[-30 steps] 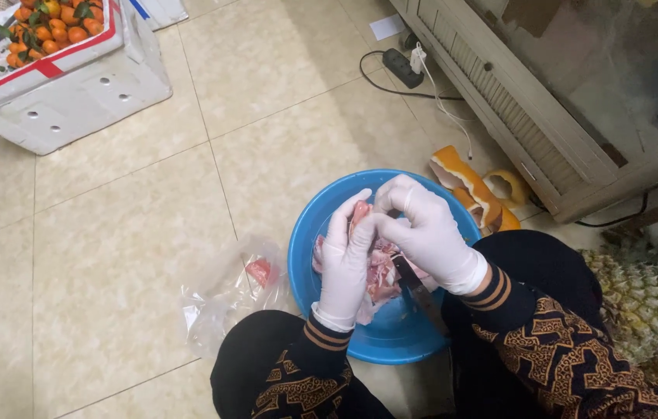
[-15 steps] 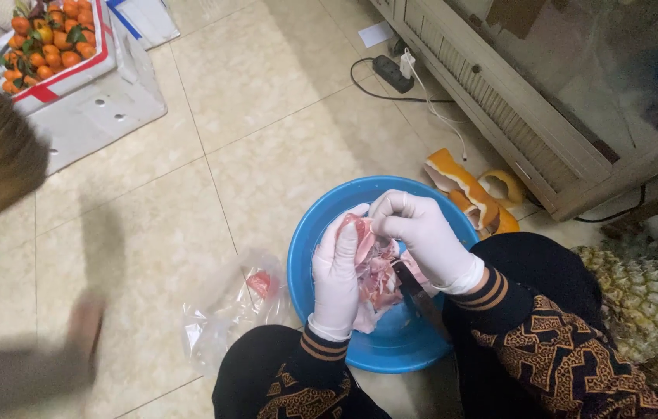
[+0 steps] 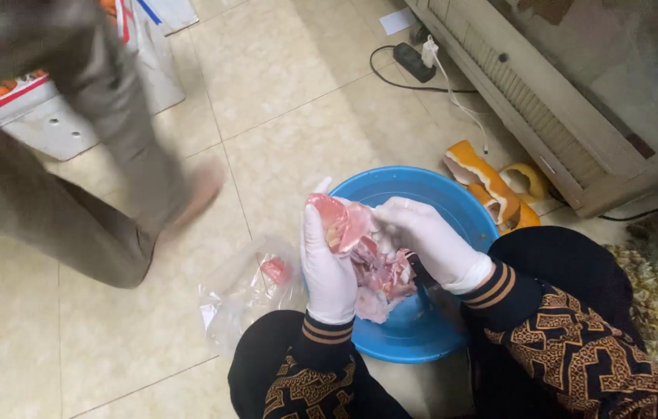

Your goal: Peeling a pomelo by removing the thick outer rind with a knife and then manually separating and cleaning the fruit segments.

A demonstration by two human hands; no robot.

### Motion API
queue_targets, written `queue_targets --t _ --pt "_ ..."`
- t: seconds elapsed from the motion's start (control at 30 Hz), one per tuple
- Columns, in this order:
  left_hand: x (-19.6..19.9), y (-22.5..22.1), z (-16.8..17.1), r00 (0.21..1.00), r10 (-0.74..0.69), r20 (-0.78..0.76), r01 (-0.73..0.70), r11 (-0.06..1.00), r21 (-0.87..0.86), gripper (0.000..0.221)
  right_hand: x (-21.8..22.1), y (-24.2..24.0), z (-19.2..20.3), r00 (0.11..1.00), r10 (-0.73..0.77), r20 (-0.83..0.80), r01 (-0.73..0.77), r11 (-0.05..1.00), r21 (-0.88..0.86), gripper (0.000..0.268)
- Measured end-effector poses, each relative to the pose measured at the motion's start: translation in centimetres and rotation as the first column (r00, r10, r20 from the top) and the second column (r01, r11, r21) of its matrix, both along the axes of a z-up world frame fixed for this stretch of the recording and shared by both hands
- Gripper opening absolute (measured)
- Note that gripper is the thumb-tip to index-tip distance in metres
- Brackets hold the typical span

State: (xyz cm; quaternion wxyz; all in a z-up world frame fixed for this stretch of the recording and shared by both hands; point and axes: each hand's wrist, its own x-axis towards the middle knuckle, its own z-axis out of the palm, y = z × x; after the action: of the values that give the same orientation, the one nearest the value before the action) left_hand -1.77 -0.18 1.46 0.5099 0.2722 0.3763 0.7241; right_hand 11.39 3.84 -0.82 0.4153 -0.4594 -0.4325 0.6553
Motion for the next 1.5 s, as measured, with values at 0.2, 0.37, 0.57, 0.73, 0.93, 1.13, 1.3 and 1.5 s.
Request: queue_targets --t 0.2,0.37,0.57,0.73,0.93,1.13,1.3,1.5 --pt "0.6 -0.2 -0.3 0.990 0.091 -0.109 -0.089 0.996 0.027 0.052 -1.6 -1.4 -0.2 0.989 0.077 -0.130 -0.090 0.991 -0.096 0.019" --pt "1.7 0.0 -2.6 0.954 0.162 -0.253 -0.150 0.987 0.065 0.058 -2.1 -1.5 -1.8 0.993 0.064 -0.096 -0.072 0.994 -0.079 0.014" --pt "2.2 -0.4 -2.9 0.839 0.190 -0.510 -0.154 0.982 0.114 0.057 -1.7 -1.4 -1.4 0.998 0.015 -0.059 -0.017 0.999 -0.029 0.005" --pt "2.7 0.1 -2.4 0.972 0.121 -0.199 -0.135 0.989 -0.056 0.053 -1.4 -1.1 -2.5 1.000 0.017 -0.020 -0.016 1.000 0.027 0.006" --pt "1.9 0.3 1.5 0.972 0.085 0.218 -0.028 0.967 -0.252 0.053 -1.1 0.0 -3.7 0.967 0.047 0.252 -0.094 0.979 0.180 0.016" --pt "0.3 0.4 3.0 0.933 0.007 0.359 0.106 0.950 -0.295 0.054 0.2 1.1 -2.2 0.934 0.040 0.356 -0.112 0.976 0.185 0.014" --pt "-0.3 0.2 2.9 0.925 0.036 0.378 0.074 0.959 -0.275 0.056 -0.1 0.0 0.1 0.977 0.199 0.073 -0.205 0.975 0.081 0.018" --pt "-0.8 0.7 -0.3 0.981 0.052 0.188 -0.003 0.968 -0.252 0.054 -0.4 -0.4 -1.8 0.987 0.127 0.098 -0.143 0.973 0.181 0.008"
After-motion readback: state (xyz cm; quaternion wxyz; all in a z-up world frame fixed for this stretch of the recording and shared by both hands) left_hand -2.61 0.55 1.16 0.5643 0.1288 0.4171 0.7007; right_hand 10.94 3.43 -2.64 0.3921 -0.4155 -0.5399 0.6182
